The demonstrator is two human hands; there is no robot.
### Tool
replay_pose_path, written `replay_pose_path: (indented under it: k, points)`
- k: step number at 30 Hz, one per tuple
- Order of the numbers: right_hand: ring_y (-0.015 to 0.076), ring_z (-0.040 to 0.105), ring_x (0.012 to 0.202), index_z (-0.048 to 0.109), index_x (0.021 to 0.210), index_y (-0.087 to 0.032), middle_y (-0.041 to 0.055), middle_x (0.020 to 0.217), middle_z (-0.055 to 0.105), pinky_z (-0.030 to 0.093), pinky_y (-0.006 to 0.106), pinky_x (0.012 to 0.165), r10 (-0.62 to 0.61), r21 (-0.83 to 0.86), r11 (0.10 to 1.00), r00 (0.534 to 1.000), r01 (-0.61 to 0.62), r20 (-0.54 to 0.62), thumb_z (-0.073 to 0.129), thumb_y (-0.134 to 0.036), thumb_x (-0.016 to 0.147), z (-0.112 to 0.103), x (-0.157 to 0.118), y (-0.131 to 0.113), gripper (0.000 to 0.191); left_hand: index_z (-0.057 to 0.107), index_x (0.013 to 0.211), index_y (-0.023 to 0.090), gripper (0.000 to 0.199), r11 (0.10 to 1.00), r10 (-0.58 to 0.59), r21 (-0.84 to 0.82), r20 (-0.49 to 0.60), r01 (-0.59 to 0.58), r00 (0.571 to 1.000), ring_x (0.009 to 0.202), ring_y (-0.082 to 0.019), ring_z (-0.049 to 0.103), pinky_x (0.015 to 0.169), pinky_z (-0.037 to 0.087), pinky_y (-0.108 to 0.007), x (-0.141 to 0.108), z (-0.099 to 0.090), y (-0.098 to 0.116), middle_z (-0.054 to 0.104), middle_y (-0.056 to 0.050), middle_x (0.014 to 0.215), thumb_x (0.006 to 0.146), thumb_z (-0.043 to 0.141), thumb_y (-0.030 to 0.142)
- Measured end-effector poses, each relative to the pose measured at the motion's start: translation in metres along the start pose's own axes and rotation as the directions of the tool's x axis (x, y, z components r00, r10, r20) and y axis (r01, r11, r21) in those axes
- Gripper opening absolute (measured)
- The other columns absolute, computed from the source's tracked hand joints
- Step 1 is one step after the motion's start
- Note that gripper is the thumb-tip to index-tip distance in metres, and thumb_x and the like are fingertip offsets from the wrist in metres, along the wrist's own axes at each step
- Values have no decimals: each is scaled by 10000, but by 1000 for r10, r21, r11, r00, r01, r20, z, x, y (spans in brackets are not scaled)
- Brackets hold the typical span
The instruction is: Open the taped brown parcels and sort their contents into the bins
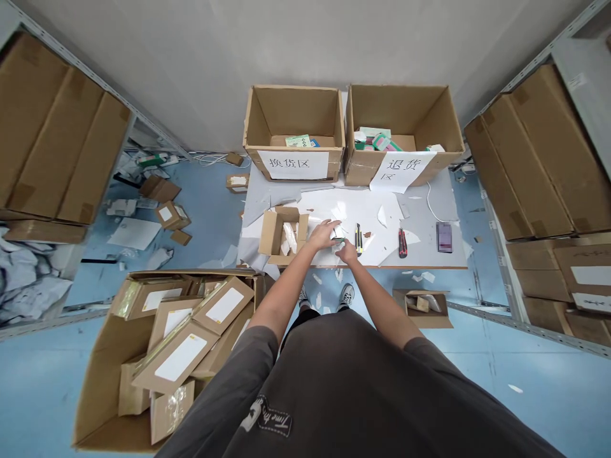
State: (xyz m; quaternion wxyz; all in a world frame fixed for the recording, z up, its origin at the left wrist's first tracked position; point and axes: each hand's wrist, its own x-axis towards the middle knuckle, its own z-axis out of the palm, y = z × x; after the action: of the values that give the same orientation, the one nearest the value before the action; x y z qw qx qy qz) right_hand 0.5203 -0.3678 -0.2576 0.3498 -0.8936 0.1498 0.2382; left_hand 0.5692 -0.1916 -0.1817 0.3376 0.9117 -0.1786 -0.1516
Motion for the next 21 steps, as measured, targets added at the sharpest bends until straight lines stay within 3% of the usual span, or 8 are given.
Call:
replay_pose_path:
  k: [3, 6, 9, 12, 16, 21]
  points:
    - [333, 798, 865, 622, 1411, -190, 128, 1057, 773, 666, 493, 783, -17, 168, 986, 1000, 15, 12, 889, -328, 721, -18, 5, 22, 753, 664, 1439, 246, 778, 1000, 17, -15, 53, -16, 998, 1334, -370, 663, 1105, 546, -426, 6, -15, -15, 723, -122, 1397, 710, 937, 242]
    - [352, 792, 953, 563, 1530, -178, 189, 1253, 743, 666, 528, 804, -67, 230, 970, 997, 76, -48, 884, -351, 705, -35, 8, 33, 902, 705, 1264, 240, 574, 998, 59, 18, 96, -61, 994, 1115, -329, 733, 970, 570, -378, 7, -24, -26, 762, -92, 1242, 725, 901, 249]
    - [334, 769, 1042, 556, 1559, -172, 213, 1448, 673, 627, 526, 986, -123, 157, 976, 975, 153, -182, 807, -356, 779, -44, 8, 23, 840, 694, 1120, 244, 444, 994, 97, 46, 109, -102, 989, 1009, -294, 730, 908, 557, -347, 9, -26, -31, 758, -62, 1139, 715, 875, 251]
    - [280, 760, 962, 578, 1540, -168, 203, 1471, 667, 606, 467, 1020, -213, 134, 962, 961, 238, -176, 746, -373, 857, -43, 5, -1, 732, 660, 1065, 251, 437, 995, 90, 35, 101, -94, 991, 951, -272, 713, 869, 548, -334, 11, -24, -31, 740, -46, 1068, 694, 889, 287]
    - [280, 744, 992, 622, 1491, -214, 146, 1365, 716, 601, 439, 989, -303, 63, 947, 943, 314, -141, 772, -376, 841, -38, 2, -36, 686, 589, 836, 245, 379, 991, 130, -18, 88, -129, 988, 1028, -285, 715, 911, 546, -355, 5, -21, -34, 738, -80, 1089, 699, 927, 350]
    - [361, 726, 1109, 631, 1467, -209, 147, 1193, 763, 563, 482, 1024, -365, -44, 931, 920, 363, -142, 796, -356, 828, -41, -1, -56, 677, 495, 698, 250, 433, 988, 97, -118, 6, -95, 995, 1328, -354, 664, 1009, 555, -405, -13, -9, -37, 770, -129, 1219, 737, 923, 300]
